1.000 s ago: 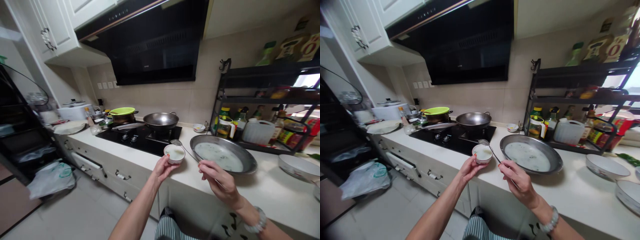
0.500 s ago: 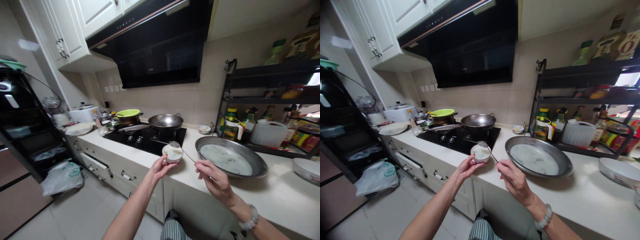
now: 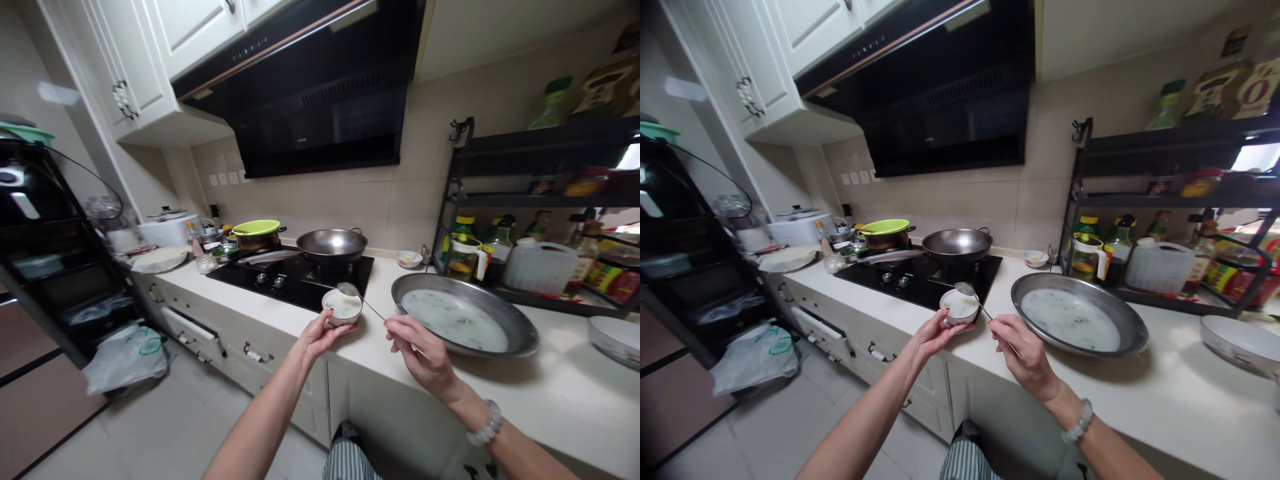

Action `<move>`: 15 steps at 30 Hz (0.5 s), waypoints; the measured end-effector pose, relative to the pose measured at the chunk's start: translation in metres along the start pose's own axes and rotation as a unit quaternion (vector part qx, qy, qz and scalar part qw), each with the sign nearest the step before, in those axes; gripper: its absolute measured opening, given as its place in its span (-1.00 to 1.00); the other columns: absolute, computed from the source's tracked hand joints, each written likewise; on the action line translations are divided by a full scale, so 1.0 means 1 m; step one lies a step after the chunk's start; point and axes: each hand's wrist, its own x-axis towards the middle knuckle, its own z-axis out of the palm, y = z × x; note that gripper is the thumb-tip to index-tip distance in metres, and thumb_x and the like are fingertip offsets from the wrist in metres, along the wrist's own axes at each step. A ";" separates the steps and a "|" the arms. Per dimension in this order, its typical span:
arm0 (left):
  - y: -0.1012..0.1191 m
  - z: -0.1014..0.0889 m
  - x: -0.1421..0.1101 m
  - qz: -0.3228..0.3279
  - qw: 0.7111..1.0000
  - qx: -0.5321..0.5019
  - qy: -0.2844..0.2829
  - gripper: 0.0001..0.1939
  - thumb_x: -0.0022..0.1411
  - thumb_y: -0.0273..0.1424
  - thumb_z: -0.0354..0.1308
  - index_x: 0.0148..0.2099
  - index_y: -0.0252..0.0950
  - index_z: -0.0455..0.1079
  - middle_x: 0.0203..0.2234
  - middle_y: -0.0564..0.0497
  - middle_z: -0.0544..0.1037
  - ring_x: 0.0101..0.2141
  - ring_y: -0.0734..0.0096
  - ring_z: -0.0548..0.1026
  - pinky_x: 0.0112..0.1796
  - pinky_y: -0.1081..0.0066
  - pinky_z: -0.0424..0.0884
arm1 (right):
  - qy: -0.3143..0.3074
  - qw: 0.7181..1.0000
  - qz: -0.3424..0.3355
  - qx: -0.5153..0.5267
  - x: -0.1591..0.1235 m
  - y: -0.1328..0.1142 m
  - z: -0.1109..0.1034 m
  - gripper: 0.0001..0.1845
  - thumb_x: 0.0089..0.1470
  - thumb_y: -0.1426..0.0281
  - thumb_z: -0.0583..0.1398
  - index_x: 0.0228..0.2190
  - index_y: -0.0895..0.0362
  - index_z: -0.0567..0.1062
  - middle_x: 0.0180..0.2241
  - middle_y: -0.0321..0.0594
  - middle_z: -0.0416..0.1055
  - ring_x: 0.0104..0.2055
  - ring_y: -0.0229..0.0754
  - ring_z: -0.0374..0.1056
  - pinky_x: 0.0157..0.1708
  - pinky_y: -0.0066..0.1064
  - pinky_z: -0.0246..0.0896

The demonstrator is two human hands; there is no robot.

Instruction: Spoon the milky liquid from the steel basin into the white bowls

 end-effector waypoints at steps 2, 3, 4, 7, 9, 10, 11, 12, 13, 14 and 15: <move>0.002 -0.001 0.002 -0.003 1.000 0.001 0.002 -0.29 0.21 -0.52 0.20 0.34 -0.53 0.03 0.17 -0.51 0.36 0.20 -0.35 0.30 0.01 -0.02 0.52 | -0.001 1.000 0.004 0.002 0.000 0.002 0.002 -0.62 0.26 0.59 0.07 -0.01 0.05 0.51 -0.18 -0.08 0.45 -0.35 -0.23 0.44 -0.51 -0.45 0.48; 0.004 -0.001 0.003 -0.007 1.000 -0.001 0.004 -0.28 0.20 -0.53 0.21 0.34 -0.53 0.04 0.18 -0.52 0.34 0.22 -0.38 0.27 0.00 0.00 0.53 | -0.002 1.000 0.006 0.003 0.000 0.003 0.003 -0.63 0.26 0.58 0.06 -0.01 0.05 0.51 -0.18 -0.08 0.45 -0.35 -0.23 0.44 -0.51 -0.45 0.48; 0.005 -0.002 0.004 -0.013 1.000 -0.003 0.006 -0.27 0.19 -0.53 0.22 0.34 -0.54 0.04 0.19 -0.54 0.32 0.23 -0.42 0.23 -0.02 0.02 0.54 | -0.004 1.000 0.007 0.002 0.000 0.004 0.004 -0.63 0.26 0.57 0.06 -0.02 0.05 0.51 -0.19 -0.08 0.45 -0.35 -0.23 0.44 -0.51 -0.44 0.48; 0.010 -0.005 0.008 -0.024 1.000 -0.014 0.006 -0.23 0.15 -0.54 0.25 0.34 -0.54 0.04 0.25 -0.58 0.22 0.25 -0.51 0.14 -0.07 0.08 0.58 | -0.006 1.000 0.006 -0.004 0.001 0.009 0.008 -0.63 0.26 0.57 0.06 -0.02 0.05 0.51 -0.19 -0.08 0.45 -0.36 -0.23 0.44 -0.51 -0.45 0.48; 0.014 -0.008 0.011 -0.027 0.999 -0.022 0.003 -0.21 0.13 -0.54 0.27 0.35 -0.54 0.04 0.28 -0.60 0.16 0.26 -0.54 0.09 -0.09 0.12 0.59 | -0.002 1.000 -0.001 -0.007 0.002 0.012 0.012 -0.62 0.26 0.59 0.06 -0.01 0.04 0.50 -0.19 -0.09 0.45 -0.36 -0.24 0.44 -0.52 -0.46 0.48; 0.015 -0.010 0.013 -0.029 0.999 -0.026 0.002 -0.20 0.13 -0.55 0.27 0.35 -0.54 0.03 0.29 -0.59 0.13 0.26 -0.54 0.08 -0.10 0.14 0.60 | 0.002 1.000 -0.004 -0.007 0.002 0.013 0.014 -0.61 0.25 0.60 0.06 0.00 0.04 0.50 -0.19 -0.09 0.44 -0.36 -0.25 0.44 -0.52 -0.47 0.47; 0.017 -0.012 0.014 -0.031 0.999 -0.029 0.001 -0.19 0.13 -0.55 0.28 0.36 -0.52 0.03 0.30 -0.58 0.12 0.26 -0.54 0.07 -0.11 0.14 0.60 | 0.005 1.000 -0.005 -0.007 0.002 0.014 0.015 -0.60 0.25 0.61 0.06 0.00 0.03 0.50 -0.19 -0.10 0.44 -0.37 -0.26 0.44 -0.53 -0.48 0.47; 0.019 -0.014 0.015 -0.034 0.999 -0.030 0.001 -0.18 0.12 -0.55 0.29 0.36 -0.51 0.03 0.31 -0.58 0.11 0.26 -0.53 0.07 -0.10 0.14 0.60 | 0.009 1.000 -0.004 -0.008 0.003 0.016 0.017 -0.60 0.25 0.60 0.06 -0.01 0.02 0.50 -0.19 -0.10 0.44 -0.37 -0.26 0.44 -0.53 -0.48 0.47; 0.020 -0.016 0.017 -0.035 0.999 -0.028 0.001 -0.17 0.11 -0.55 0.29 0.36 -0.50 0.03 0.31 -0.57 0.11 0.27 -0.52 0.08 -0.09 0.12 0.59 | 0.011 1.000 -0.002 -0.008 0.003 0.016 0.018 -0.61 0.25 0.59 0.05 -0.02 0.02 0.51 -0.19 -0.11 0.44 -0.37 -0.25 0.44 -0.54 -0.48 0.47; 0.022 -0.018 0.018 -0.035 0.999 -0.026 0.001 -0.16 0.11 -0.55 0.30 0.36 -0.49 0.03 0.31 -0.57 0.12 0.27 -0.51 0.08 -0.07 0.10 0.58 | 0.012 1.000 0.001 -0.008 0.003 0.017 0.019 -0.62 0.26 0.58 0.05 -0.02 0.02 0.51 -0.20 -0.11 0.44 -0.37 -0.25 0.44 -0.54 -0.47 0.47; 0.023 -0.020 0.019 -0.034 0.999 -0.024 0.001 -0.17 0.10 -0.55 0.31 0.36 -0.49 0.04 0.30 -0.57 0.12 0.26 -0.51 0.09 -0.05 0.08 0.57 | 0.012 1.000 0.003 -0.007 0.003 0.018 0.020 -0.62 0.26 0.57 0.05 -0.03 0.02 0.51 -0.20 -0.11 0.44 -0.37 -0.24 0.44 -0.54 -0.47 0.48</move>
